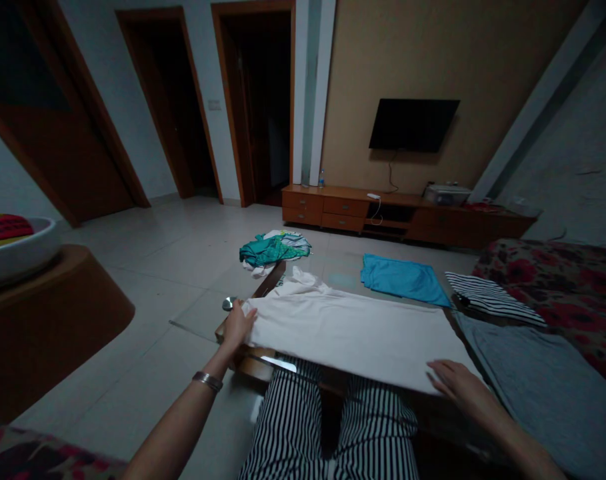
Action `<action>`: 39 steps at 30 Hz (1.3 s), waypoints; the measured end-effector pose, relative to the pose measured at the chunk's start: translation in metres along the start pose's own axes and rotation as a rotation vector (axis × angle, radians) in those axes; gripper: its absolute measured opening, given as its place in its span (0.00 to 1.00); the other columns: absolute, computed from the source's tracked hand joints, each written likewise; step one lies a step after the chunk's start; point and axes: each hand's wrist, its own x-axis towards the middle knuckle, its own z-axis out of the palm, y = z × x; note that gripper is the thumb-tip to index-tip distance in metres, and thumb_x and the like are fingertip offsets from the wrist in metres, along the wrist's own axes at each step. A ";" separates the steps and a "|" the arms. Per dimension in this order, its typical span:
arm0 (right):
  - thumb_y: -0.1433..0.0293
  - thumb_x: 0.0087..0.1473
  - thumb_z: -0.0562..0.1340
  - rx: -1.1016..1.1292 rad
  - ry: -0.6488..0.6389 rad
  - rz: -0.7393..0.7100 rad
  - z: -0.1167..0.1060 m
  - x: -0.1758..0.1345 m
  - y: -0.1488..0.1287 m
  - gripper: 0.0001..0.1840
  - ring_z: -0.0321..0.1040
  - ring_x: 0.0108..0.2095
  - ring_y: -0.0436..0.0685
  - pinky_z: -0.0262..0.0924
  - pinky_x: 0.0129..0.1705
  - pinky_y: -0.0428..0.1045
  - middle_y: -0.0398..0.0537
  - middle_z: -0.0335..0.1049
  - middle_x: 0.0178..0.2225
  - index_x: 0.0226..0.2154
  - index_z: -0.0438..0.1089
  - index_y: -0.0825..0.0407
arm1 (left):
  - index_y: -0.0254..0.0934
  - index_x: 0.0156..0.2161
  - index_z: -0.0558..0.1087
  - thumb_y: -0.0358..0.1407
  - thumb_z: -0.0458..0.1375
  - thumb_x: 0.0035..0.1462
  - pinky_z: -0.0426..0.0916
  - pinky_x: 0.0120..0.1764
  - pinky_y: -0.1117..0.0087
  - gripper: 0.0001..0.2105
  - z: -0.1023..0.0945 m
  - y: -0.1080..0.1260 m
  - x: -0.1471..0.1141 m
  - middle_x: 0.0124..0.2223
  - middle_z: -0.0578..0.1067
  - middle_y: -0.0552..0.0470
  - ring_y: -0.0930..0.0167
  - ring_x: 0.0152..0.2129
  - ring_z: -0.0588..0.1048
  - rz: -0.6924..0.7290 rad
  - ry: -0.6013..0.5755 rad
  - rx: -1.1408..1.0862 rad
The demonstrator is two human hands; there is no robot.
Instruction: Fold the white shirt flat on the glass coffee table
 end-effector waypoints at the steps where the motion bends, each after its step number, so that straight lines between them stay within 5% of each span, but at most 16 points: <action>1: 0.65 0.54 0.55 -0.017 0.057 -0.014 0.006 0.016 -0.008 0.20 0.65 0.51 0.62 0.61 0.50 0.55 0.56 0.69 0.50 0.48 0.71 0.49 | 0.28 0.60 0.51 0.41 0.54 0.59 0.65 0.45 0.63 0.29 0.003 0.001 -0.002 0.54 0.69 0.30 0.57 0.49 0.71 0.013 0.012 0.010; 6: 0.62 0.60 0.50 -0.078 0.113 -0.030 0.047 0.065 -0.044 0.23 0.60 0.57 0.61 0.57 0.55 0.56 0.54 0.63 0.57 0.53 0.68 0.52 | 0.30 0.63 0.49 0.33 0.50 0.59 0.65 0.48 0.61 0.29 0.015 -0.004 -0.008 0.57 0.67 0.34 0.58 0.51 0.70 0.070 0.105 0.075; 11: 0.65 0.59 0.51 -0.187 -0.169 0.155 0.031 0.103 -0.058 0.18 0.70 0.39 0.62 0.61 0.41 0.54 0.57 0.73 0.38 0.35 0.74 0.54 | 0.32 0.63 0.54 0.34 0.51 0.58 0.69 0.43 0.63 0.28 0.021 -0.012 -0.001 0.51 0.74 0.38 0.59 0.44 0.75 0.018 0.147 0.056; 13: 0.69 0.57 0.52 -0.173 -0.247 0.123 0.015 0.149 -0.082 0.15 0.69 0.35 0.61 0.60 0.39 0.53 0.55 0.73 0.34 0.30 0.74 0.53 | 0.33 0.62 0.55 0.34 0.51 0.57 0.69 0.43 0.64 0.27 0.023 -0.014 0.003 0.50 0.74 0.39 0.59 0.45 0.75 -0.036 0.139 0.016; 16: 0.70 0.59 0.52 0.005 -0.146 -0.090 0.012 0.245 -0.149 0.15 0.67 0.44 0.60 0.59 0.46 0.51 0.55 0.71 0.44 0.42 0.72 0.52 | 0.35 0.61 0.58 0.37 0.51 0.58 0.69 0.44 0.62 0.26 0.027 -0.017 0.008 0.51 0.74 0.40 0.59 0.45 0.75 -0.080 0.111 -0.044; 19: 0.67 0.59 0.55 0.160 -0.067 -0.267 0.040 0.333 -0.229 0.16 0.63 0.50 0.59 0.55 0.51 0.52 0.54 0.68 0.50 0.48 0.69 0.52 | 0.35 0.60 0.60 0.43 0.52 0.58 0.70 0.45 0.61 0.27 0.031 -0.020 0.010 0.52 0.73 0.40 0.59 0.46 0.74 -0.085 0.109 -0.095; 21: 0.67 0.54 0.61 0.157 -0.056 -0.249 0.066 0.375 -0.268 0.22 0.61 0.51 0.63 0.54 0.51 0.54 0.58 0.67 0.50 0.52 0.66 0.54 | 0.36 0.59 0.61 0.45 0.53 0.57 0.70 0.45 0.60 0.27 0.032 -0.021 0.010 0.52 0.73 0.40 0.58 0.47 0.74 -0.102 0.117 -0.111; 24: 0.73 0.50 0.61 0.215 -0.101 -0.167 0.092 0.412 -0.288 0.19 0.65 0.46 0.63 0.55 0.48 0.53 0.58 0.72 0.44 0.47 0.70 0.56 | 0.36 0.59 0.62 0.46 0.52 0.57 0.69 0.46 0.60 0.27 0.033 -0.022 0.011 0.51 0.74 0.40 0.58 0.47 0.74 -0.130 0.127 -0.128; 28: 0.74 0.53 0.57 0.608 0.107 -0.164 0.086 0.420 -0.252 0.08 0.66 0.40 0.56 0.57 0.45 0.48 0.50 0.72 0.36 0.35 0.72 0.54 | 0.35 0.59 0.61 0.45 0.51 0.57 0.69 0.47 0.58 0.27 0.034 -0.024 0.012 0.53 0.72 0.40 0.58 0.47 0.74 -0.131 0.117 -0.146; 31: 0.71 0.54 0.58 0.830 0.228 -0.249 0.067 0.395 -0.215 0.05 0.65 0.38 0.55 0.58 0.42 0.48 0.48 0.70 0.34 0.31 0.69 0.53 | 0.36 0.60 0.61 0.45 0.50 0.57 0.69 0.47 0.58 0.27 0.034 -0.025 0.013 0.55 0.71 0.40 0.58 0.47 0.74 -0.134 0.110 -0.145; 39: 0.77 0.55 0.54 0.764 -0.135 -0.625 0.048 0.301 -0.175 0.09 0.63 0.35 0.54 0.56 0.39 0.49 0.46 0.69 0.30 0.30 0.67 0.50 | 0.35 0.60 0.61 0.44 0.49 0.58 0.71 0.46 0.60 0.26 0.033 -0.024 0.012 0.54 0.72 0.41 0.60 0.47 0.74 -0.106 0.136 -0.153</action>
